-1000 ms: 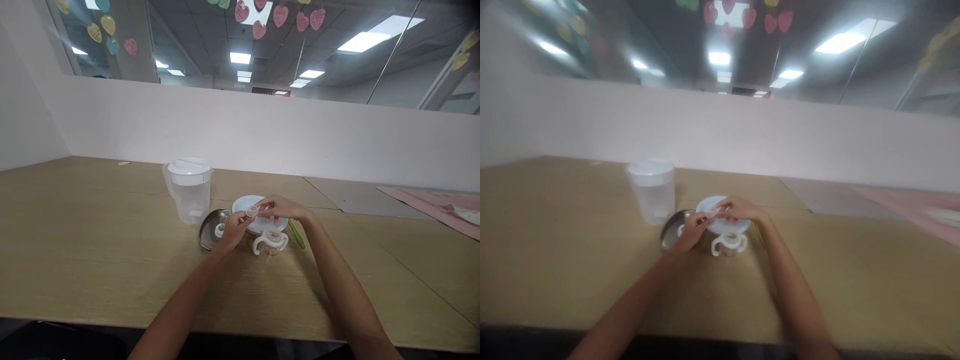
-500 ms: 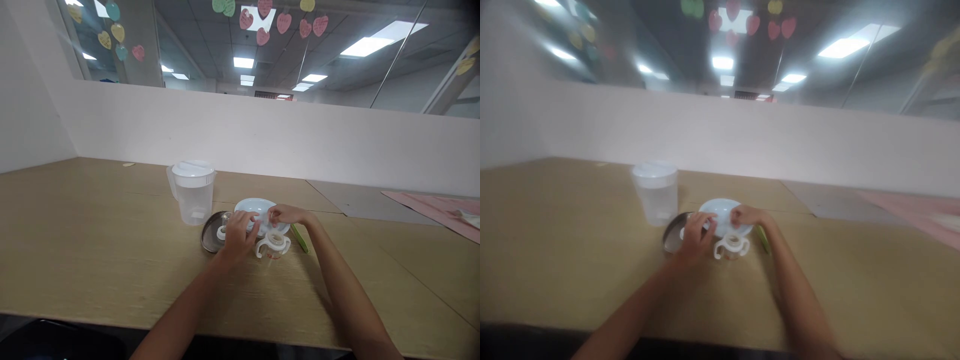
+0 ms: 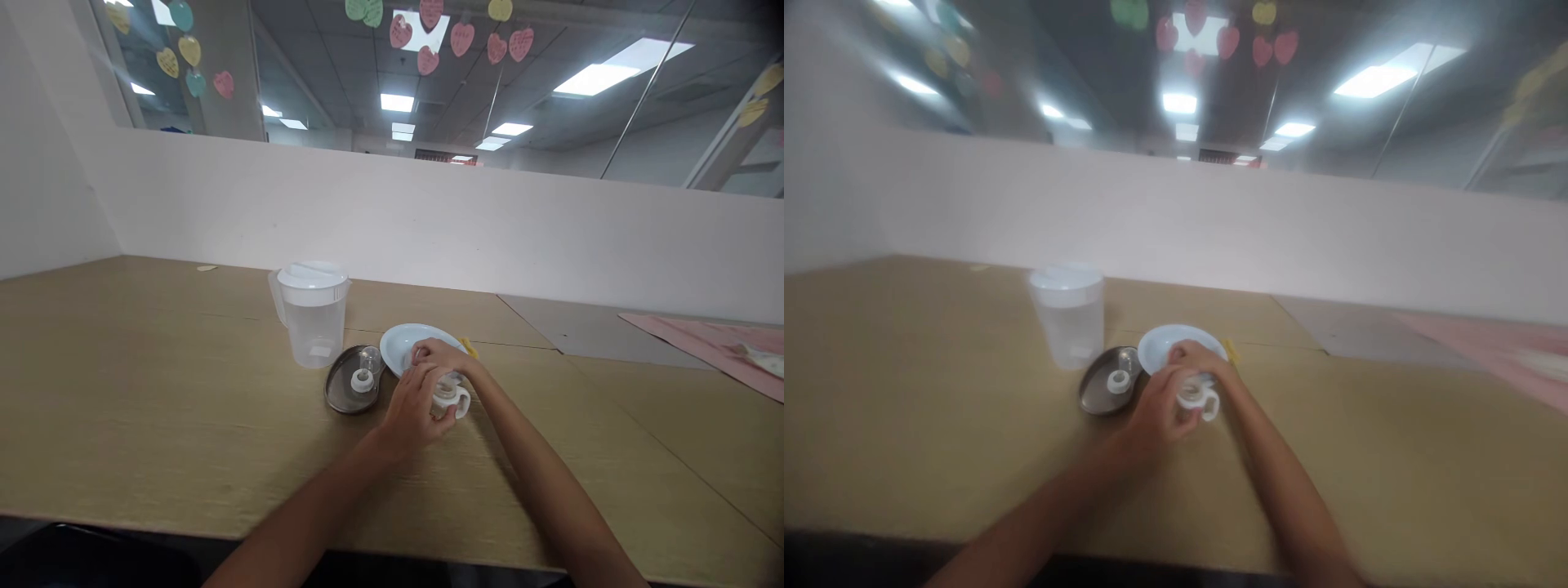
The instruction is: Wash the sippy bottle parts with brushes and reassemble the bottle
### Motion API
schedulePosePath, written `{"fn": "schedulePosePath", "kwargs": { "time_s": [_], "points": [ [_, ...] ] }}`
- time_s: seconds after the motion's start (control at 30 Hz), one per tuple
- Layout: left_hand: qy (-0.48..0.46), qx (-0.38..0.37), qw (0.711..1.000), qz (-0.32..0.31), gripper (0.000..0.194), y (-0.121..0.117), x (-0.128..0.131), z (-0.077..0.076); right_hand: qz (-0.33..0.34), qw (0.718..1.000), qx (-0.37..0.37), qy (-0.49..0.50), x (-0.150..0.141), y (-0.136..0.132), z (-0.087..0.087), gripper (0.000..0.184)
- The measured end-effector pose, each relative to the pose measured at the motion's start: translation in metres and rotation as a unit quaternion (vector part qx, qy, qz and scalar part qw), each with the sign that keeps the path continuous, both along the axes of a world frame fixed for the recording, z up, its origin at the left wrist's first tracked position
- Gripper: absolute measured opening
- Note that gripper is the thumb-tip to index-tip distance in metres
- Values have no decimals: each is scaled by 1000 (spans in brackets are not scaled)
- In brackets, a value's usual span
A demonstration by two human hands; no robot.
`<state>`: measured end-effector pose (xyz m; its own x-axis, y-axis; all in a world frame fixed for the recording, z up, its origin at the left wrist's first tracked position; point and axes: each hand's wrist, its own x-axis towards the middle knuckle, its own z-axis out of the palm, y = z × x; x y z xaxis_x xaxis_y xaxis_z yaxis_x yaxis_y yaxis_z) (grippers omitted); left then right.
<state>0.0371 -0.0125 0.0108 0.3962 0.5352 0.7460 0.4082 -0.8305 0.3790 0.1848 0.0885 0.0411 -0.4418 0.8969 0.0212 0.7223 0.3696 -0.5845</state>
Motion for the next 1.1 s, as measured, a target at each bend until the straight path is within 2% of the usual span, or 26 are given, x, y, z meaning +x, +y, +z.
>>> {"fn": "schedulePosePath", "kwargs": {
  "time_s": [0.13,0.27,0.33,0.4,0.43,0.5,0.63,0.7,0.9,1.0,1.1],
  "points": [
    [20,5,1000,8,52,0,-2,2,-111,984,58,124,0,-1,17,14],
    [27,27,999,4,46,8,-14,8,-121,963,53,233,1,-20,48,18],
    [-8,23,998,52,36,19,-25,10,-105,958,45,263,0,-35,63,21],
    [-82,-12,987,141,25,35,-38,9,-81,958,37,273,-2,-50,75,23],
    [-111,-34,978,173,22,43,-44,7,-68,960,31,268,-3,-57,80,23],
    [-134,-76,969,194,14,57,-53,2,-44,968,14,245,-5,-68,87,25],
    [-236,-185,934,195,11,73,-57,-10,7,985,-30,167,-8,-79,92,25],
    [-264,-218,918,199,12,76,-55,-14,15,988,-37,147,-8,-80,91,22],
    [-247,-236,916,210,21,78,-55,-20,13,985,-41,168,-8,-80,88,19],
    [-237,-235,918,212,25,77,-56,-21,-9,994,-31,108,-8,-83,89,26],
    [-234,-235,920,207,28,76,-57,-20,0,1000,-18,10,-6,-87,91,34]
  ]
}}
